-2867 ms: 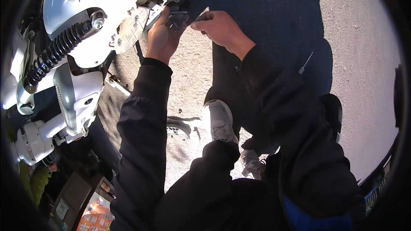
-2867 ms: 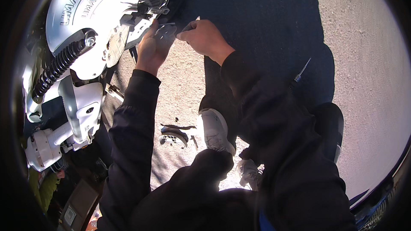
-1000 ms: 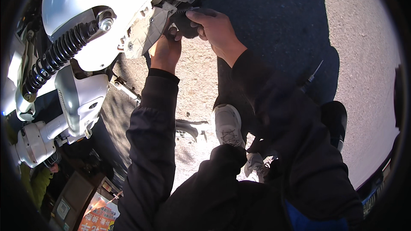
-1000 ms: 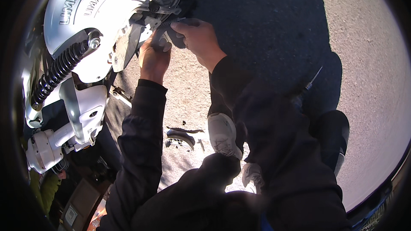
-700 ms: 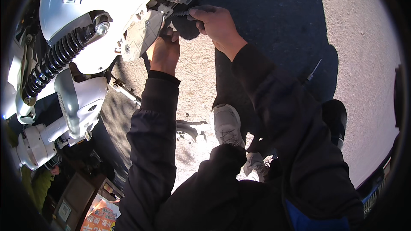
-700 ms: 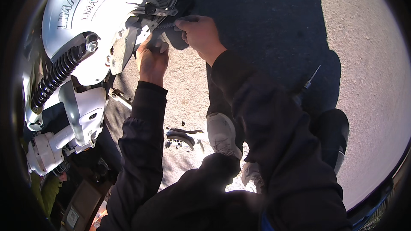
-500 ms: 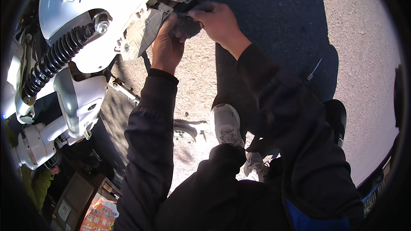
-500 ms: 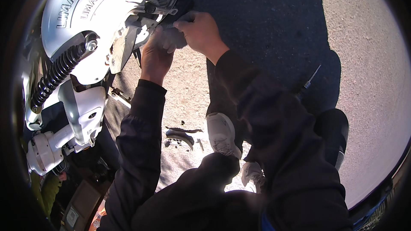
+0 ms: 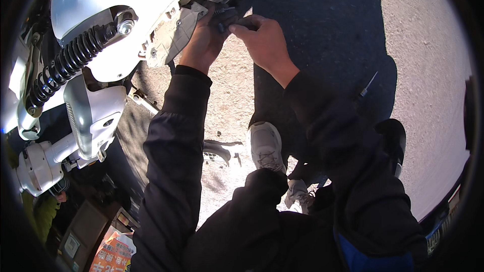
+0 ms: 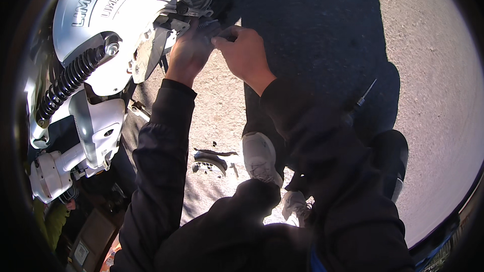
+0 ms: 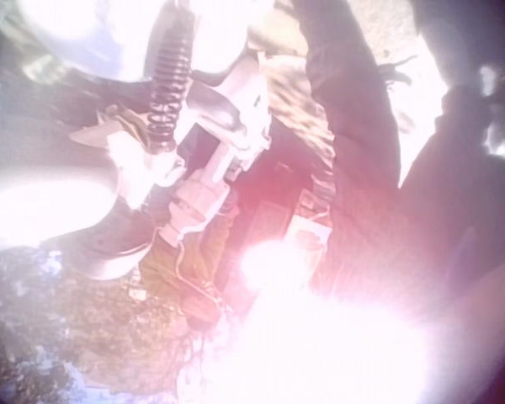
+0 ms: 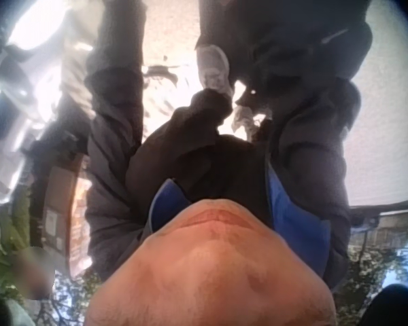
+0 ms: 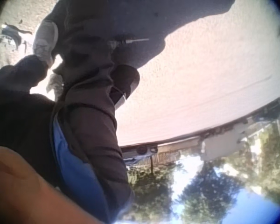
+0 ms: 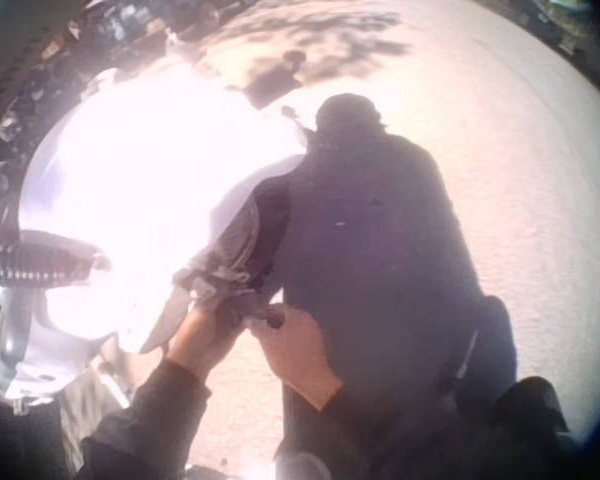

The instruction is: The person uses a cordless impact driver to remove and reinstall screws on the rear fender and footrest of a white scooter. They then attach a small plastic cover and connect a brake cable by hand, securing it to the rear brake assembly.

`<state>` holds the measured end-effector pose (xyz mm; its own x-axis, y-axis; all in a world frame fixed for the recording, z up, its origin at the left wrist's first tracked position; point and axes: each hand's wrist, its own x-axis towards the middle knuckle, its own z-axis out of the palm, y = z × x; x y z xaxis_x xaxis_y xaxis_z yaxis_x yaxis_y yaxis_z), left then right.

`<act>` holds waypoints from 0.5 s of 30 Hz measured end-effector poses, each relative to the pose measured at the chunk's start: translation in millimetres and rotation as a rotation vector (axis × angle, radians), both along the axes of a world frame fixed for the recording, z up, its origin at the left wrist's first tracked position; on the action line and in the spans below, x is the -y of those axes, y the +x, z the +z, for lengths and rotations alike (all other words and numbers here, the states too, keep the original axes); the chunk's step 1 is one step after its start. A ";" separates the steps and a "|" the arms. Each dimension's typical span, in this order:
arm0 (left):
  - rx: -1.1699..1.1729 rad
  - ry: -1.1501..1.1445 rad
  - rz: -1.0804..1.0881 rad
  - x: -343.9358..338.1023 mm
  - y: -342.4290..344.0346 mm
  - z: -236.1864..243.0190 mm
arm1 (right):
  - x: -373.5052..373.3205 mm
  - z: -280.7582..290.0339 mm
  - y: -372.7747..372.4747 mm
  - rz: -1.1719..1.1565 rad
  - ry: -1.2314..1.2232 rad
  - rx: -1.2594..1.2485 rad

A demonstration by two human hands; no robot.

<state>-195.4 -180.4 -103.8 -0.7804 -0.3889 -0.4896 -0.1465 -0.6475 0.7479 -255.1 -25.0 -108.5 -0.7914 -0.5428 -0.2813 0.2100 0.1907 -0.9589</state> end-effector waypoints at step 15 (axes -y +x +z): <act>0.187 -0.250 -0.026 -4.5 7.8 3.1 | 10.5 -13.0 -22.3 -0.041 -0.129 0.016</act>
<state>-187.5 -175.9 -100.7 -0.6968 -0.4966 -0.5175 -0.3107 -0.4413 0.8418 -277.4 -35.4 -121.4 -0.8098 -0.5423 -0.2241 0.2307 0.0569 -0.9714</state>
